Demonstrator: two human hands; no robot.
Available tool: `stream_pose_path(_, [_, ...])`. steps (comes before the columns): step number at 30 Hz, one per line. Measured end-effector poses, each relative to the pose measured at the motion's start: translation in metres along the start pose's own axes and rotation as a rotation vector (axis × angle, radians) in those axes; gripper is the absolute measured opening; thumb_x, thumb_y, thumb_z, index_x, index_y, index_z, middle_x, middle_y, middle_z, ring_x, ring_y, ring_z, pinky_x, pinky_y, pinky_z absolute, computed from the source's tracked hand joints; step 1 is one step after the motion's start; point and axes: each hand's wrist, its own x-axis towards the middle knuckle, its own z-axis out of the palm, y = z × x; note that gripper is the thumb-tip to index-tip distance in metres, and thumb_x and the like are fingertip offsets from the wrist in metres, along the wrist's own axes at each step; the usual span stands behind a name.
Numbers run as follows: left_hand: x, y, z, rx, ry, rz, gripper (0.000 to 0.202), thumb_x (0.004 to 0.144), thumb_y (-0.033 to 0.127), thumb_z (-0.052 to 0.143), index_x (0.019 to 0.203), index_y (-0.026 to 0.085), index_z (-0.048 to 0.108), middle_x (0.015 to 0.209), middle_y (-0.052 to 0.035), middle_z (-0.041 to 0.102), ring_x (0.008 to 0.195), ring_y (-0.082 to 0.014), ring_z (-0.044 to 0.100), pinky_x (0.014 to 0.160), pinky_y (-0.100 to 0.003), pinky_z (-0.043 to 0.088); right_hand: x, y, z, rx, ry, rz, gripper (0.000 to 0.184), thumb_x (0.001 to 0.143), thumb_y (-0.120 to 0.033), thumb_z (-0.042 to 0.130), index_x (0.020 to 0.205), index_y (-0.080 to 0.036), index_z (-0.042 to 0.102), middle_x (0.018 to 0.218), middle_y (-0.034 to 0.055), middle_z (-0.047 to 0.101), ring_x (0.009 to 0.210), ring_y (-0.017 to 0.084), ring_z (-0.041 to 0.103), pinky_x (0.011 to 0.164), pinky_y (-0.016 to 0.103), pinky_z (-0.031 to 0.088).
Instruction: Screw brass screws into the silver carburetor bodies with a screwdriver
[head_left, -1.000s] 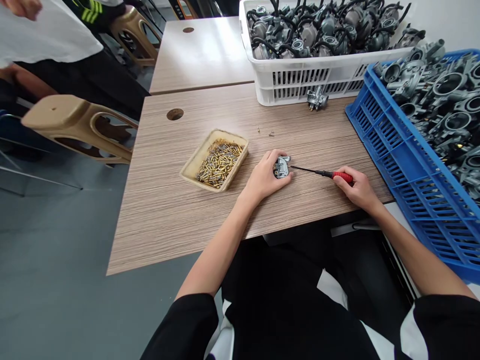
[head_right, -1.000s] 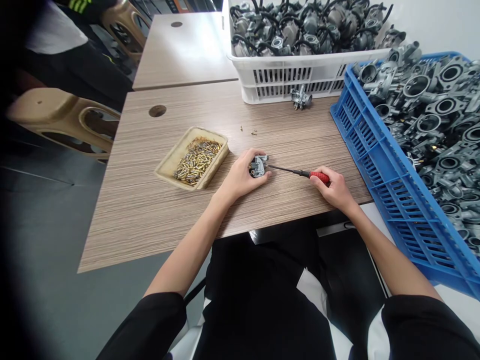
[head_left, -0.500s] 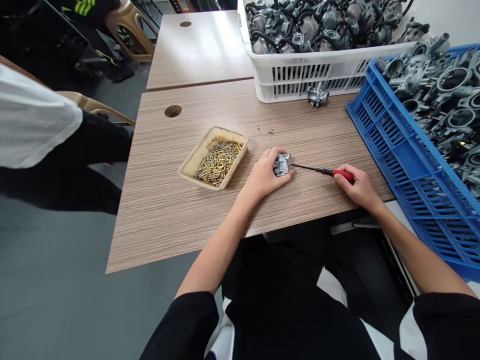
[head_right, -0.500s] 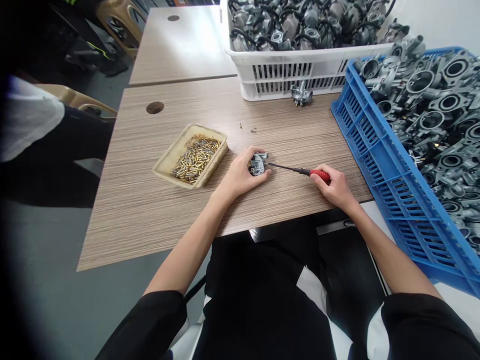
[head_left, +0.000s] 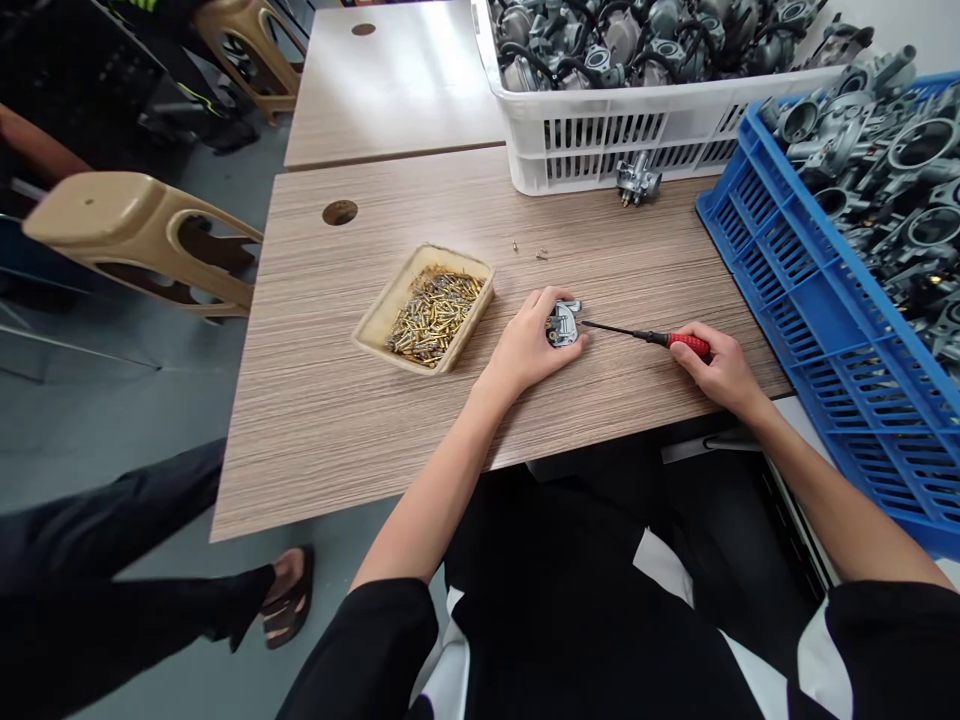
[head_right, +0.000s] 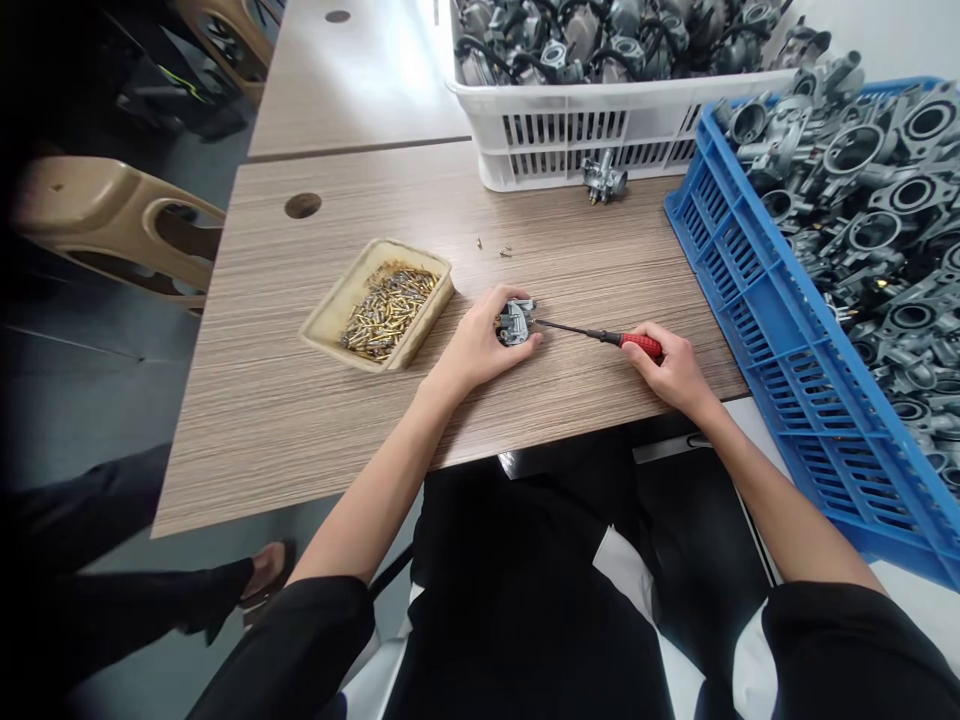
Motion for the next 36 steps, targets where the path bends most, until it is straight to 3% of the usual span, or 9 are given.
stream_pose_path(9, [-0.0008,0.0017,-0.0009,0.000,0.000,-0.002,0.047,0.089,0.036,0.072,0.133,0.025,0.057,0.135,-0.0074,0.067,0.129,-0.0301,0.063,0.116,-0.047,0.051,0.0002,0.0010,-0.0006,-0.002,-0.008,-0.015,0.044,0.098,-0.066,0.064,0.089,-0.023,0.068,0.076,0.0021,0.062,0.070,0.021,0.054,0.068,0.035,0.042])
stream_pose_path(36, [-0.0034,0.0048,-0.0031,0.032,-0.031,-0.037,0.053,0.089,0.035,0.071,0.139,0.029,0.055,0.139,-0.0069,0.065,0.134,-0.0333,0.060,0.116,-0.049,0.051,0.0008,-0.0030,-0.0011,-0.019,-0.016,0.018,0.052,0.096,-0.075,0.062,0.088,-0.024,0.067,0.073,0.0019,0.061,0.067,0.021,0.053,0.066,0.037,0.042])
